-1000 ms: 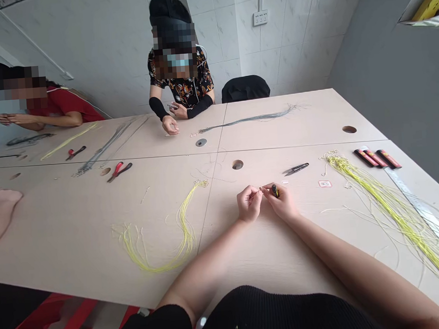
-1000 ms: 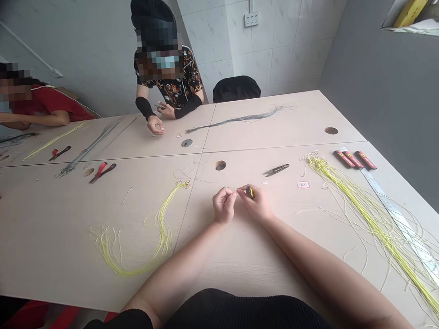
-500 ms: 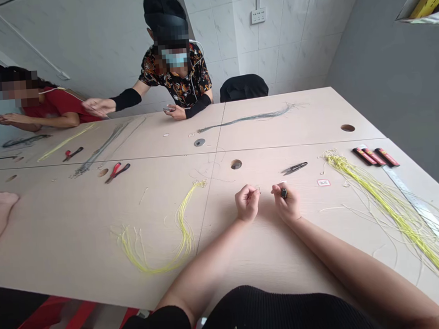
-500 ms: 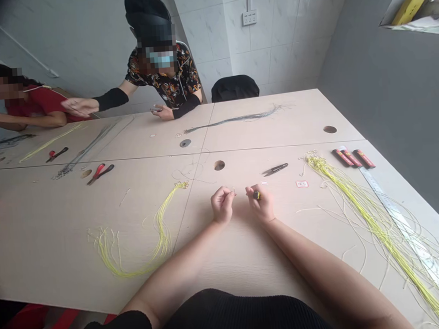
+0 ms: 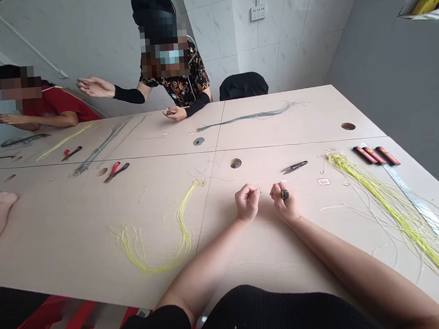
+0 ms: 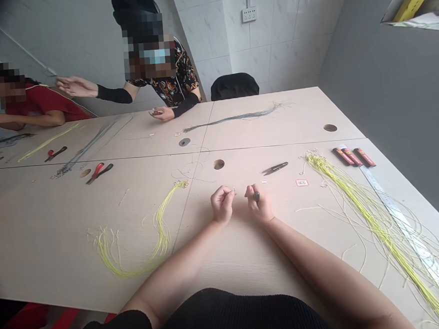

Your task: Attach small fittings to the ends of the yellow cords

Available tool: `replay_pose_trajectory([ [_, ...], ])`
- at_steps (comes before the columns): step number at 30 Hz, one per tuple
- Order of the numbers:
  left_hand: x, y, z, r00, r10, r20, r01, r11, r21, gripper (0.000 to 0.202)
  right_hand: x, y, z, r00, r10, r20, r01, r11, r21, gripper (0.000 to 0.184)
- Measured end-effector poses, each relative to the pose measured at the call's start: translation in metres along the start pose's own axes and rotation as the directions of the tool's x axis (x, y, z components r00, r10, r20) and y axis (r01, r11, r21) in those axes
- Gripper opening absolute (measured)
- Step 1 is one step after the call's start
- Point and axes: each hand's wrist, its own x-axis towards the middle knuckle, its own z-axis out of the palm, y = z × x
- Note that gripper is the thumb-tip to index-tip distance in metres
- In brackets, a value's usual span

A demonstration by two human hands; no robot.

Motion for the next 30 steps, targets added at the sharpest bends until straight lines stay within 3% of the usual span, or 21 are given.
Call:
replay_pose_trajectory([
  [17, 0.0002, 0.0013, -0.0001, 1.0, 0.016, 0.02, -0.016, 1.0, -0.013, 0.036, -0.0011, 0.0077, 0.0, 0.992, -0.122, 0.015, 0.121, 0.991, 0.059, 0.033],
  [30, 0.0003, 0.0004, 0.0, 0.999, 0.02, 0.025, -0.019, 1.0, -0.022, 0.038, -0.0009, 0.0051, -0.0004, 0.992, -0.115, 0.054, 0.107, 0.985, 0.136, 0.024],
])
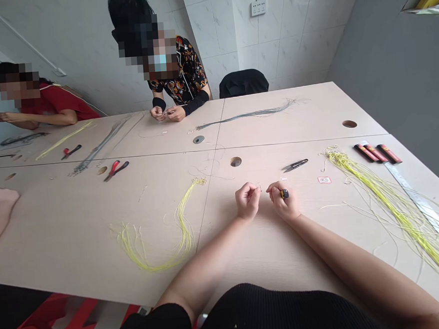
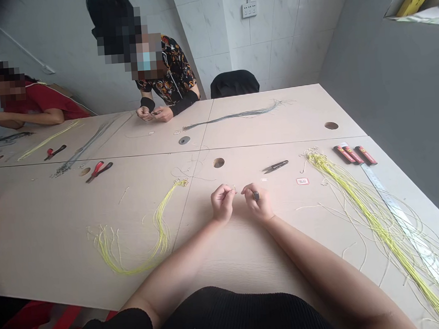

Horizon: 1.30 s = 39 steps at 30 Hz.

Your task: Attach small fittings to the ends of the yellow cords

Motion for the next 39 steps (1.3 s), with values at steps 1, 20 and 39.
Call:
replay_pose_trajectory([
  [1, 0.0, 0.0, 0.0, 1.0, 0.005, 0.0, -0.005, 1.0, -0.003, 0.038, 0.0, 0.001, 0.0, 1.0, 0.0, -0.004, 0.0, 1.0, 0.005, 0.023],
  [20, -0.001, 0.002, 0.0, 1.0, -0.013, 0.001, 0.013, 1.0, -0.005, 0.038, 0.006, -0.011, -0.001, 0.999, -0.031, -0.015, 0.03, 0.997, -0.072, 0.037],
  [39, 0.0, 0.003, 0.001, 0.999, -0.03, 0.017, 0.03, 1.0, 0.001, 0.039, 0.004, -0.005, -0.001, 0.999, 0.042, -0.002, -0.042, 0.997, -0.061, 0.036],
])
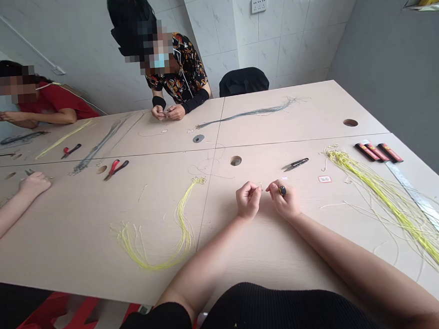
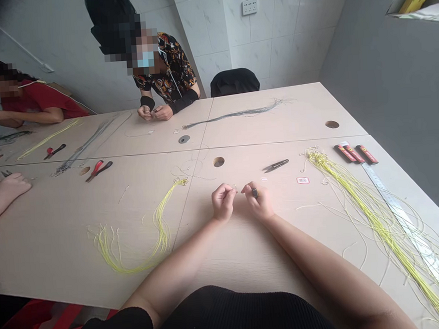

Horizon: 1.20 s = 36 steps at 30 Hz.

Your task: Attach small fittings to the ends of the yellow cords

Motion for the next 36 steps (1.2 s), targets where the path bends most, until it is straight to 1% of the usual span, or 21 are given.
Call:
replay_pose_trajectory([
  [6, -0.0001, -0.0005, -0.0002, 1.0, 0.009, 0.009, -0.009, 1.0, 0.004, 0.039, 0.0002, -0.0018, -0.0009, 1.0, 0.006, 0.012, -0.006, 1.0, 0.018, 0.028],
  [10, -0.0001, -0.0008, -0.0002, 1.0, -0.01, 0.003, 0.01, 1.0, 0.019, 0.041, 0.0005, -0.0014, -0.0016, 1.0, -0.004, 0.015, 0.003, 0.999, 0.033, 0.025],
  [15, -0.0001, -0.0007, -0.0003, 1.0, -0.003, 0.005, 0.003, 1.0, 0.013, 0.041, 0.0003, 0.0, -0.0015, 1.0, -0.023, 0.01, 0.023, 0.998, 0.051, 0.021],
  [20, -0.0002, -0.0014, -0.0005, 1.0, -0.007, 0.004, 0.007, 1.0, 0.017, 0.039, -0.0002, -0.0009, -0.0022, 0.999, 0.013, 0.035, -0.016, 0.998, 0.064, 0.018],
  [22, -0.0001, -0.0012, -0.0007, 1.0, -0.006, 0.002, 0.006, 1.0, 0.02, 0.039, 0.0, -0.0016, -0.0022, 1.0, 0.01, 0.029, -0.011, 0.998, 0.061, 0.019],
  [26, 0.0004, 0.0005, -0.0003, 1.0, -0.006, 0.009, 0.006, 1.0, 0.012, 0.039, 0.0005, -0.0022, -0.0018, 1.0, -0.016, 0.023, 0.014, 0.998, 0.06, 0.025],
  [31, 0.0004, 0.0019, 0.0012, 1.0, -0.019, -0.009, 0.019, 1.0, -0.004, 0.041, 0.0003, -0.0015, -0.0008, 1.0, 0.013, 0.021, -0.014, 0.999, 0.044, 0.04],
  [36, 0.0005, 0.0024, 0.0015, 0.999, -0.037, -0.009, 0.037, 0.999, -0.02, 0.043, 0.0007, -0.0021, -0.0004, 0.999, 0.029, 0.021, -0.029, 0.999, 0.023, 0.044],
])
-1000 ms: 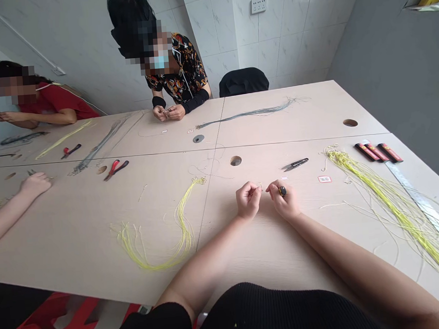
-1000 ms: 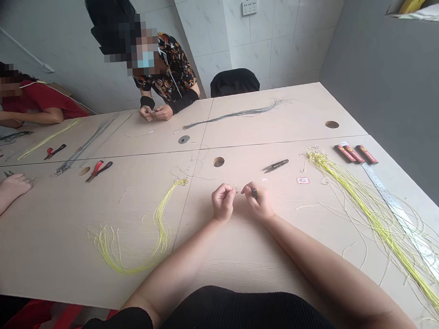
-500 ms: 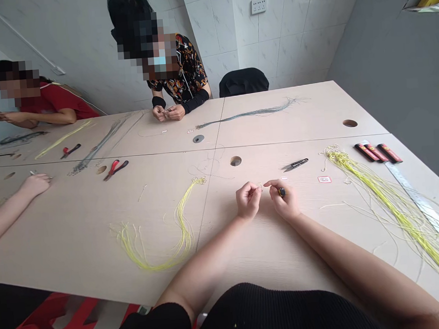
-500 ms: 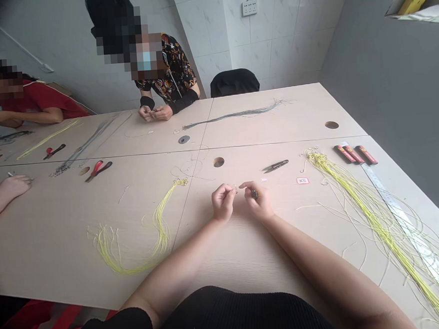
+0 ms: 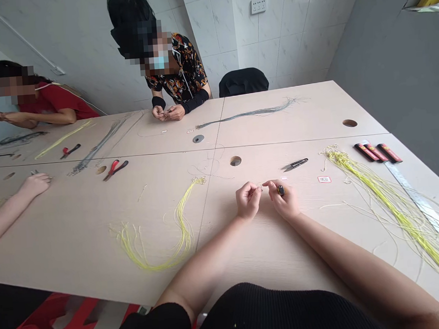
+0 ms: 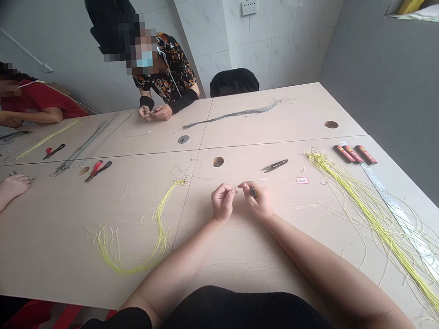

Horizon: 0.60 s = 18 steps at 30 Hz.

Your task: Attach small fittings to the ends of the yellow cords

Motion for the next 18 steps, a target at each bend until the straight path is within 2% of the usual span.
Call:
replay_pose_trajectory([
  [18, -0.0006, -0.0049, -0.0017, 1.0, 0.013, 0.026, -0.012, 1.0, -0.002, 0.041, 0.0006, -0.0008, -0.0016, 1.0, -0.017, 0.014, 0.016, 0.999, 0.044, 0.02],
])
